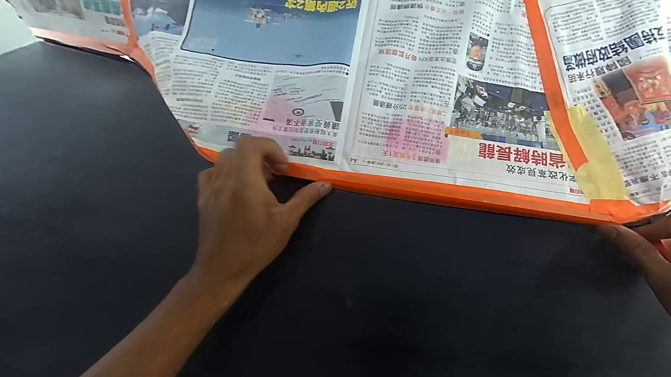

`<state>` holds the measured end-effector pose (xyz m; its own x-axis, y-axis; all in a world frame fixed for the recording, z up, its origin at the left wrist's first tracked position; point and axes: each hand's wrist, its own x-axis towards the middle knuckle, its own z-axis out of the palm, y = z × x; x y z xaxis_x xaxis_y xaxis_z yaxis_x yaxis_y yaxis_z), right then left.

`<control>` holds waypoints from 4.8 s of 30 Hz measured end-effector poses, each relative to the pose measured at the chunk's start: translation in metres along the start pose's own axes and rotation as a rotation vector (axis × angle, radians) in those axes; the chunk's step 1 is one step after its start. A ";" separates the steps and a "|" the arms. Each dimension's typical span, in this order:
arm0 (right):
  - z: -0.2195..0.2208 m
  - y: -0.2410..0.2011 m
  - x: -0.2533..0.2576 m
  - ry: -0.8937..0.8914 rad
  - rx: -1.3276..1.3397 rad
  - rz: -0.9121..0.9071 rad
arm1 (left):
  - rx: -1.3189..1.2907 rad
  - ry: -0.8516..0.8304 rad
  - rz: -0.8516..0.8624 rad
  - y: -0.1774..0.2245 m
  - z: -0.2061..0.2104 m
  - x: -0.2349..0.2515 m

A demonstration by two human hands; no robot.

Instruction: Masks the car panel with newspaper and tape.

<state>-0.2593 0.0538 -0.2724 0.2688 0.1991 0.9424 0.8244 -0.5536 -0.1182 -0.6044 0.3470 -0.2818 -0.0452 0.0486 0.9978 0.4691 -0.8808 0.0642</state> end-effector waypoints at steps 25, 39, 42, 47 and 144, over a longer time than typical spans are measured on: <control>-0.003 -0.010 -0.007 0.238 -0.191 -0.247 | 0.102 -0.020 0.745 0.043 0.037 0.053; 0.001 -0.018 -0.002 0.235 -0.267 -0.206 | 0.106 -0.004 0.810 0.091 0.057 0.058; 0.001 -0.019 -0.001 0.244 -0.284 -0.208 | 0.105 -0.001 0.857 0.116 0.069 0.060; 0.001 -0.021 -0.001 0.239 -0.289 -0.208 | 0.069 -0.008 0.886 0.168 0.099 0.061; 0.005 0.097 0.069 0.184 -0.074 -0.121 | 0.097 -0.024 0.730 0.304 0.175 0.042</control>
<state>-0.1579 0.0180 -0.2206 0.0696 0.1205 0.9903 0.8042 -0.5942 0.0158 -0.3096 0.1640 -0.2174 0.3270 -0.5228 0.7873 0.4486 -0.6474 -0.6162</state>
